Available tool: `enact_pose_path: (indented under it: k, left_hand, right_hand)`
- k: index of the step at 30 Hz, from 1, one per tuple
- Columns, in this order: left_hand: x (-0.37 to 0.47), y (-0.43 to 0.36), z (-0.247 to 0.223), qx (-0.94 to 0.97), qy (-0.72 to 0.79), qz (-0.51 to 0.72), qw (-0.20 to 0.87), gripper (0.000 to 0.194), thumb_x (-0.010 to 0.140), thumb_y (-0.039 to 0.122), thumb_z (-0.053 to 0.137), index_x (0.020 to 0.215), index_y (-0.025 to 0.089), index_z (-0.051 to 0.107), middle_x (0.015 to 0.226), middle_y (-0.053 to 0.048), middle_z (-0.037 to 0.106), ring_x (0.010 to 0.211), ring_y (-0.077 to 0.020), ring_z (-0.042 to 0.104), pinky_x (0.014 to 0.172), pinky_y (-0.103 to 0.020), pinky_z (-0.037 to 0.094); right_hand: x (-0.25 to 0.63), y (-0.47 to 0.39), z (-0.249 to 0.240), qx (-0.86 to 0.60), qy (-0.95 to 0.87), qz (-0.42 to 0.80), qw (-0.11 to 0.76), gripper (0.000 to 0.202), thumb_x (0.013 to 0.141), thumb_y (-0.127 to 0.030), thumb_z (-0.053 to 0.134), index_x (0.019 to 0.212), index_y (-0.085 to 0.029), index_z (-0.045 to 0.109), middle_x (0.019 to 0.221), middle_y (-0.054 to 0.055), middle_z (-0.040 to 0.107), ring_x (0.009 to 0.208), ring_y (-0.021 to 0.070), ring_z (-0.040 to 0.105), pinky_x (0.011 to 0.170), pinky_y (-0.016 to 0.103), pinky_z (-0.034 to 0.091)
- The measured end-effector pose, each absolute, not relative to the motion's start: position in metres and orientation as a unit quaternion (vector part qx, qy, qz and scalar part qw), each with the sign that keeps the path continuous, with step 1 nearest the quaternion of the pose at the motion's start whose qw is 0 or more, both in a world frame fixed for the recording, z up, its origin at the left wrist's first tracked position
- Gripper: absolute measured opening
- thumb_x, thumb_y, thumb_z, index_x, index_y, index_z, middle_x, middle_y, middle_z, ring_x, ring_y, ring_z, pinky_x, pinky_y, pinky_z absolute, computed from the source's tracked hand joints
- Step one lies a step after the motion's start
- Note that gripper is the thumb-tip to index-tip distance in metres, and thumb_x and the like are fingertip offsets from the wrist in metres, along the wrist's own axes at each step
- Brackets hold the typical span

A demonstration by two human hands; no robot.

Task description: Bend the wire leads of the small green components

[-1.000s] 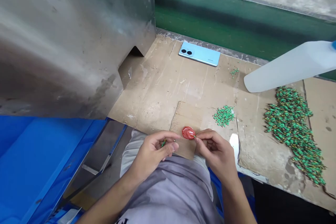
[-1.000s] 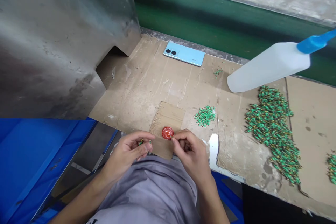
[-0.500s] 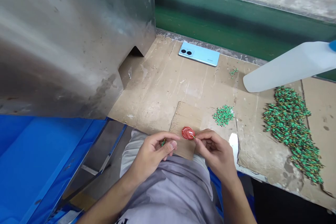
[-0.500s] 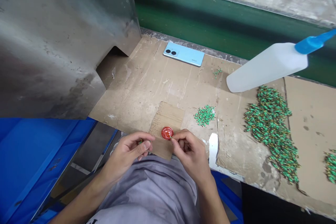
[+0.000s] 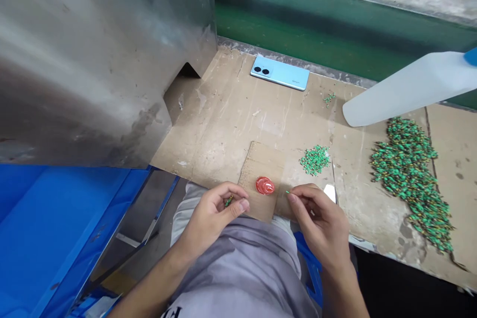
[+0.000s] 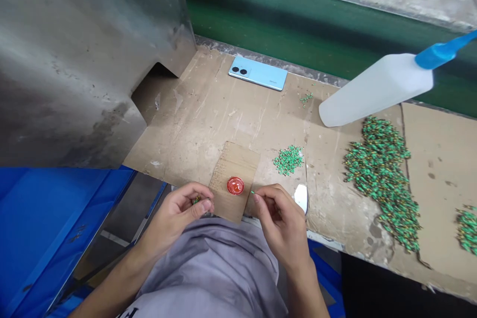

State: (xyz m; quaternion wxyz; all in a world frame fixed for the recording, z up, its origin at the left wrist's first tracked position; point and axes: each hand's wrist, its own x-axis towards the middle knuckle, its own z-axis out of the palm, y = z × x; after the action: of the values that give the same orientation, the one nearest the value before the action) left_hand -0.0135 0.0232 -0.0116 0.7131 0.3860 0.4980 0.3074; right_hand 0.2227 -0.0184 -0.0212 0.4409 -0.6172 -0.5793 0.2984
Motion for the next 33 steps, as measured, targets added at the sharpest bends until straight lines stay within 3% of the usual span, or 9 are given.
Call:
enact_pose_path:
  k: [5, 10, 17, 27, 33]
  left_hand:
    - [-0.030, 0.021, -0.006, 0.430, 0.560, 0.308, 0.637, 0.019, 0.090, 0.036, 0.080, 0.091, 0.019, 0.073, 0.082, -0.002, 0.073, 0.078, -0.0179, 0.068, 0.071, -0.026, 0.050]
    - [-0.047, 0.012, -0.008, 0.501, 0.612, 0.189, 0.582, 0.022, 0.091, 0.037, 0.076, 0.105, 0.021, 0.075, 0.080, 0.000, 0.072, 0.072, -0.0184, 0.064, 0.066, -0.027, 0.046]
    - [-0.043, 0.003, -0.021, 0.515, 0.567, 0.160, 0.623, 0.031, 0.095, 0.032, 0.068, 0.123, 0.020, 0.073, 0.081, 0.001, 0.069, 0.075, -0.0186, 0.063, 0.070, -0.029, 0.047]
    - [-0.040, 0.005, -0.026, 0.511, 0.546, 0.157, 0.645, 0.025, 0.098, 0.035, 0.067, 0.118, 0.020, 0.072, 0.083, 0.002, 0.069, 0.077, -0.0182, 0.063, 0.071, -0.029, 0.046]
    - [-0.041, 0.007, -0.027, 0.517, 0.543, 0.146, 0.645, 0.027, 0.098, 0.035, 0.065, 0.119, 0.020, 0.071, 0.083, 0.002, 0.067, 0.077, -0.0173, 0.062, 0.071, -0.029, 0.045]
  right_hand:
    - [0.209, -0.033, -0.016, -0.597, -0.621, 0.294, 0.415, 0.010, 0.104, -0.017, 0.065, 0.099, -0.024, 0.070, 0.077, 0.000, 0.065, 0.057, 0.0136, 0.055, 0.050, 0.027, 0.041]
    - [0.175, -0.039, -0.026, -0.575, -0.676, 0.221, 0.405, 0.015, 0.102, -0.010, 0.066, 0.105, -0.024, 0.071, 0.069, -0.003, 0.066, 0.052, 0.0128, 0.056, 0.050, 0.028, 0.041]
    - [0.154, -0.034, -0.034, -0.584, -0.718, 0.152, 0.346, 0.012, 0.104, -0.014, 0.063, 0.099, -0.021, 0.071, 0.070, -0.001, 0.071, 0.052, 0.0133, 0.062, 0.055, 0.028, 0.044]
    - [0.151, -0.029, -0.035, -0.593, -0.741, 0.125, 0.288, 0.022, 0.108, -0.018, 0.057, 0.092, -0.021, 0.071, 0.069, 0.000, 0.074, 0.054, 0.0137, 0.066, 0.056, 0.027, 0.042]
    - [0.152, -0.030, -0.034, -0.596, -0.739, 0.098, 0.298, 0.027, 0.111, -0.019, 0.053, 0.090, -0.019, 0.070, 0.066, -0.003, 0.069, 0.052, 0.0127, 0.065, 0.055, 0.027, 0.042]
